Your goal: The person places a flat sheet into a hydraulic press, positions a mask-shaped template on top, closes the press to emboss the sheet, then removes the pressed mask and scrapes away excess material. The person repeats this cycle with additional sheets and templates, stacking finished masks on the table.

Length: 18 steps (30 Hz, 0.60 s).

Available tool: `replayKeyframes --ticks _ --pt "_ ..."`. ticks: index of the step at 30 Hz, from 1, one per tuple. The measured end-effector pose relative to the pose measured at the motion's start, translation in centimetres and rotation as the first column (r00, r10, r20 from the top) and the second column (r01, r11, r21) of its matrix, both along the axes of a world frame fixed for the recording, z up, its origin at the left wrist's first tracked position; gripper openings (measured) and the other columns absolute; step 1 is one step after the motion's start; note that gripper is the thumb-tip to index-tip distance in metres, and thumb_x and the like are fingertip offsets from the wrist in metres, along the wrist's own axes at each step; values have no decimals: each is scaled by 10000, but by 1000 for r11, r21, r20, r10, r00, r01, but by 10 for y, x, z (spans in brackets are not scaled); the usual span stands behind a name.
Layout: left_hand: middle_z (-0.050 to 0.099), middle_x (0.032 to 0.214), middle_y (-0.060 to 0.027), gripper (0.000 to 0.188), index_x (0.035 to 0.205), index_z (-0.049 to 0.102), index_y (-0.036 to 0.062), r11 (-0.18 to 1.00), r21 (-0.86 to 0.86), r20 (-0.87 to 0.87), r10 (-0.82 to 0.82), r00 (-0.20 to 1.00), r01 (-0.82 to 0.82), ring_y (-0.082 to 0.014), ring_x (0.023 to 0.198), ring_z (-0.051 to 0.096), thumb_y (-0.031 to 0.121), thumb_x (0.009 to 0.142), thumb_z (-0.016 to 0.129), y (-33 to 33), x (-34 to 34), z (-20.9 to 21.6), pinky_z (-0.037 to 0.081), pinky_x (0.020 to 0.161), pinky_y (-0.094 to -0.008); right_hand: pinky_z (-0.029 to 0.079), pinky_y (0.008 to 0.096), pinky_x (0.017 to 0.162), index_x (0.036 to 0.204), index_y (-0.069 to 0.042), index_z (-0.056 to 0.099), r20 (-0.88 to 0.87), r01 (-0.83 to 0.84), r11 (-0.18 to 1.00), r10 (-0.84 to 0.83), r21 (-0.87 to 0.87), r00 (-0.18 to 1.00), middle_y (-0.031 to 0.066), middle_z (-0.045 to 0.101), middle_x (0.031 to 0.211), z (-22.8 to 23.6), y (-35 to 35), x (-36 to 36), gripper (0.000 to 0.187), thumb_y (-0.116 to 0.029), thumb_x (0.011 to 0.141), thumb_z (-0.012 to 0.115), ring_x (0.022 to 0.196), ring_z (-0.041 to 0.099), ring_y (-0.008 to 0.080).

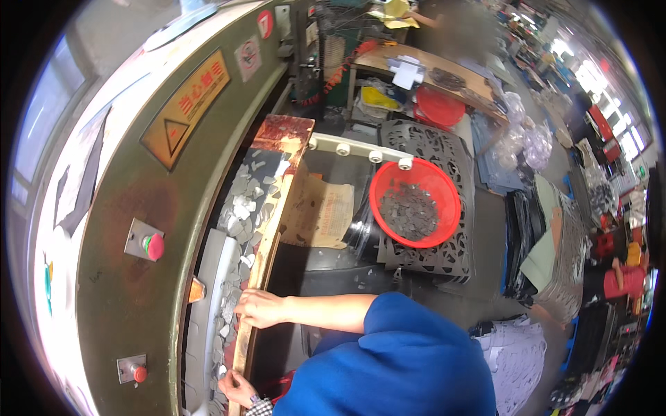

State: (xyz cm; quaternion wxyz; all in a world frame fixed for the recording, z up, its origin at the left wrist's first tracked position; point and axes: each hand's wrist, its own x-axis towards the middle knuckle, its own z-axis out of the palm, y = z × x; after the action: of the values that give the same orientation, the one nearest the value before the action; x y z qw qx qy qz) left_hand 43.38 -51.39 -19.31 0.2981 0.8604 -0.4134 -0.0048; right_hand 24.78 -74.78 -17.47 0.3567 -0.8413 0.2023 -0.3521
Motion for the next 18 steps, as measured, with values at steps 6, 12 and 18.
replayKeyframes --ticks 6,12,18 --pt "568 760 -132 133 870 684 -43 992 -117 -111 -69 991 56 -256 704 559 79 840 640 11 -43 18 484 659 -379 432 466 829 821 -50 612 -81 66 988 -78 -140 994 120 590 812 24 2 -31 124 -141 758 665 876 567 331" --pt "649 750 -159 67 827 684 32 981 36 49 -194 980 192 -338 686 619 84 836 643 28 -80 69 491 620 -431 256 601 1053 1415 -106 385 -292 11 968 -86 -250 953 336 315 1338 43 -33 16 996 -426 576 817 1249 287 525" --pt "604 690 -119 74 888 682 26 989 -147 -122 10 993 -28 -292 638 588 25 821 649 13 -76 135 467 600 -374 330 526 1038 1364 -78 452 -217 8 993 -33 -117 976 312 331 1356 71 4 -21 935 -185 522 844 1237 348 478"
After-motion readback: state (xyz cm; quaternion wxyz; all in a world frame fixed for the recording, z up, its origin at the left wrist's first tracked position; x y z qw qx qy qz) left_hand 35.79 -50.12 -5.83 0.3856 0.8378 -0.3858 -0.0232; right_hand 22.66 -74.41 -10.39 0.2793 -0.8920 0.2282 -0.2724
